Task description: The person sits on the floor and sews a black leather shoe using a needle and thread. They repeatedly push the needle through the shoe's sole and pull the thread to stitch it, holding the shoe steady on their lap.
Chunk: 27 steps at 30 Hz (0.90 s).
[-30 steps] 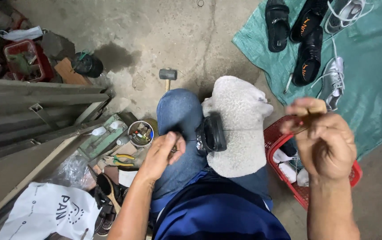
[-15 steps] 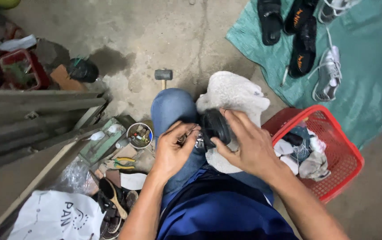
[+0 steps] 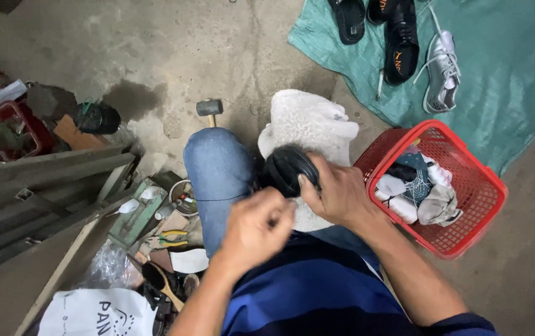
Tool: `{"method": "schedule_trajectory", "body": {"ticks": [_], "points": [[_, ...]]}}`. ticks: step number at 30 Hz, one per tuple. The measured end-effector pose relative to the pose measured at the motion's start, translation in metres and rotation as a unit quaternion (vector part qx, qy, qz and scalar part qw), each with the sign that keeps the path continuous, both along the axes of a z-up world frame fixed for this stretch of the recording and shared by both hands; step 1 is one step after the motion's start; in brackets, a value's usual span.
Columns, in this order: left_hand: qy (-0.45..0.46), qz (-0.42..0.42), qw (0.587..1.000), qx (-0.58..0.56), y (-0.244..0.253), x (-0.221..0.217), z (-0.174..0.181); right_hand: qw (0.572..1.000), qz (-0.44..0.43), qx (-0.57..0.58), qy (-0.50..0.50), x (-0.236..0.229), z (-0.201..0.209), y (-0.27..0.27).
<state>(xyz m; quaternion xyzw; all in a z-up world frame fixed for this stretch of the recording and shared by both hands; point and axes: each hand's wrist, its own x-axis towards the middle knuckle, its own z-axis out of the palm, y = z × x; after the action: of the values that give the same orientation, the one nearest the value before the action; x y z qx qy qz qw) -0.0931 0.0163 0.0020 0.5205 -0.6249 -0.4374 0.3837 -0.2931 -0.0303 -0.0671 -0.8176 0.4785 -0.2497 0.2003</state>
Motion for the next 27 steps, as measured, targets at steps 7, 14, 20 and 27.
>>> {"method": "schedule_trajectory", "body": {"ticks": [7,14,20,27], "points": [[-0.189,0.034,0.957,-0.217,0.007,-0.008,0.017,1.0,0.021,0.015,-0.006,0.001,0.009,-0.006],[-0.318,0.081,0.927,-0.18,-0.014,0.012,0.005,0.996,0.046,0.042,-0.058,0.0,0.018,-0.011],[-0.277,0.094,0.946,-0.142,-0.022,0.006,0.005,0.991,0.039,0.088,-0.092,-0.003,0.022,-0.012],[-0.254,0.102,0.953,-0.129,-0.026,-0.003,0.006,0.989,0.035,0.107,-0.097,-0.005,0.027,-0.014]]}}
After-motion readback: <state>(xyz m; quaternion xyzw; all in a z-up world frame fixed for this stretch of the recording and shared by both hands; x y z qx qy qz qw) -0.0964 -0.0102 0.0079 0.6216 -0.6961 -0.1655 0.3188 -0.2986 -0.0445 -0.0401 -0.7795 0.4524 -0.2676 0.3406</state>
